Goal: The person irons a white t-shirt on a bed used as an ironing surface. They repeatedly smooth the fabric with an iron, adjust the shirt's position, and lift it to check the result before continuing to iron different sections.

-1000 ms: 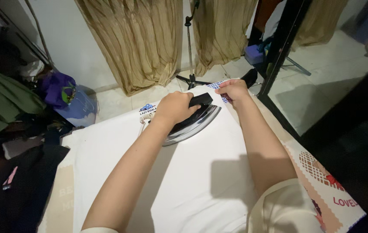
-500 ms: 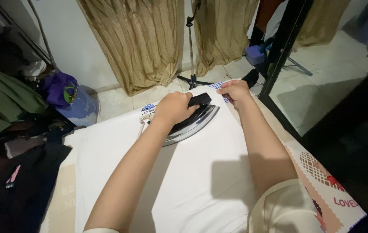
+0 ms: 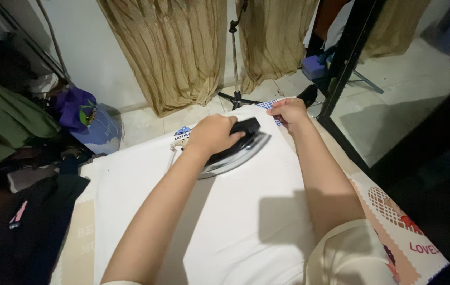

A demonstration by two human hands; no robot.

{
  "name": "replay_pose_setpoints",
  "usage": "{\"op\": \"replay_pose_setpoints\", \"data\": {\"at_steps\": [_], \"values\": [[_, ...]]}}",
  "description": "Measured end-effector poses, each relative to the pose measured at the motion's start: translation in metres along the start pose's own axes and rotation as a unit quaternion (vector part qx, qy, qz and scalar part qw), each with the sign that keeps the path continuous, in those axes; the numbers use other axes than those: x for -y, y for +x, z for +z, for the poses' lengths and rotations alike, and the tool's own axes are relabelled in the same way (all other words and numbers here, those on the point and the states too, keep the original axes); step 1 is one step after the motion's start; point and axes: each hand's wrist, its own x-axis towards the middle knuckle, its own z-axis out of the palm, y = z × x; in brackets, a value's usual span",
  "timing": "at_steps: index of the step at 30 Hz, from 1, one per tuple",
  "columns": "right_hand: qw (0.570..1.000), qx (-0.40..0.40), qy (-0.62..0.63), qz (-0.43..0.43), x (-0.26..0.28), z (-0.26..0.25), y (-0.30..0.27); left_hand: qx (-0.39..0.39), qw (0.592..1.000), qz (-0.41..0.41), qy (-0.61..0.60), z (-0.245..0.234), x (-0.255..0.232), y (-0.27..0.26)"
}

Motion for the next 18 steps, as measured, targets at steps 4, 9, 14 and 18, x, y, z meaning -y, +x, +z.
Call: {"op": "replay_pose_setpoints", "data": {"at_steps": [4,9,14,18], "values": [[1.000,0.001,-0.004,-0.014,-0.001,-0.003,-0.001,0.056,0.998,0.037,0.010,-0.013,-0.002,-0.016],[0.998,0.034,0.038,-0.028,-0.016,-0.007,0.017,0.042,0.998,-0.035,0.031,-0.015,0.008,-0.037],[0.999,0.017,0.010,-0.030,-0.012,-0.006,0.010,-0.033,0.977,-0.201,0.061,-0.014,0.033,-0.051],[1.000,0.005,0.011,-0.027,-0.007,-0.001,0.005,-0.048,0.961,-0.263,0.069,-0.014,0.037,-0.041]]}}
